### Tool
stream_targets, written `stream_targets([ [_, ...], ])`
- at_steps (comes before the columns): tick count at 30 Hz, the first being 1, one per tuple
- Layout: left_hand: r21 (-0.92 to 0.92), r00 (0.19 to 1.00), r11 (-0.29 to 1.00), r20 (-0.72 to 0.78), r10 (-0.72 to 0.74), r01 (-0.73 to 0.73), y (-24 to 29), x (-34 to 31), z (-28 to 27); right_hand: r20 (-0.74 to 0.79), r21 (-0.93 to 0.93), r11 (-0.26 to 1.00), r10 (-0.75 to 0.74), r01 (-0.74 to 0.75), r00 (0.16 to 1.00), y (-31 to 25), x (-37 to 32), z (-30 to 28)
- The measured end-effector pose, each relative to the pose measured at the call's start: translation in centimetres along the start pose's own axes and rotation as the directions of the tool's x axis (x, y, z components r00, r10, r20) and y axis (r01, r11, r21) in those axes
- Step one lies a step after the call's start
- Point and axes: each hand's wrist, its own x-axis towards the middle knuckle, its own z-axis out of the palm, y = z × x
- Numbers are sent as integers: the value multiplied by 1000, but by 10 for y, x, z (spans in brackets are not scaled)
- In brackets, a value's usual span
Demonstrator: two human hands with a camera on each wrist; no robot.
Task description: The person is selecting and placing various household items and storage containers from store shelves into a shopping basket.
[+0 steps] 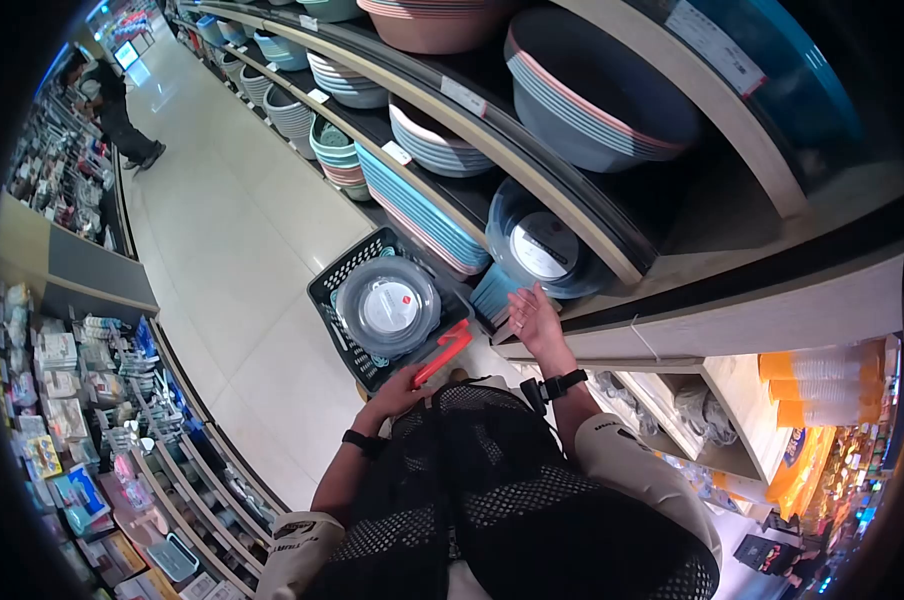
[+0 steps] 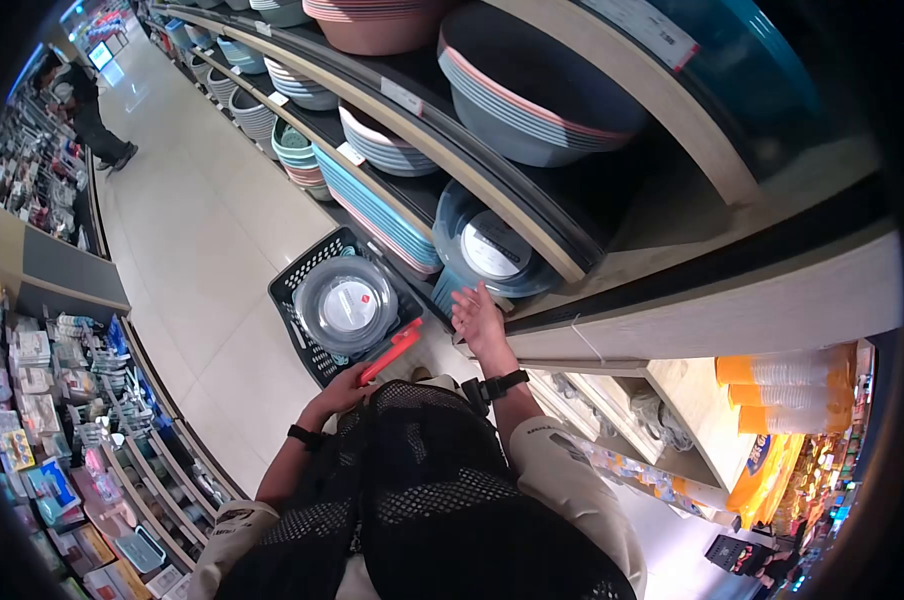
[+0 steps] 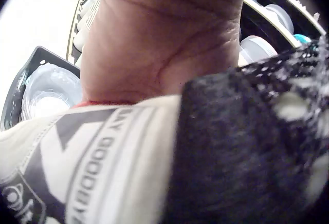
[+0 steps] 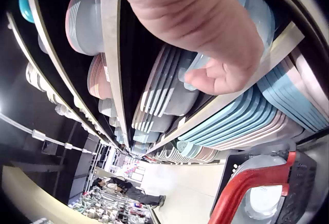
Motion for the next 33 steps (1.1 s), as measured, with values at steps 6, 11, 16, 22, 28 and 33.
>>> stream_targets([
  [6,314,993,948,-114,-23,58,2,11,13,28,67,997,22,-24,999,-4,28,-18],
  [11,297,976,951,-218,-16,82,6,6,17,30,89,987,130,-132,991,-16,35,-22],
  [16,269,975,959,-220,-31,91,6,7,18,71,107,981,153,-160,986,-19,42,-25],
  [22,236,980,966,-189,-57,102,17,5,14,29,109,994,7,-10,1000,-38,27,-9],
  [28,236,982,963,-164,-88,126,17,6,12,-43,127,988,-79,84,996,-45,15,17],
  [33,225,984,967,-153,-86,119,15,5,11,-32,169,972,-160,163,987,-52,19,15],
])
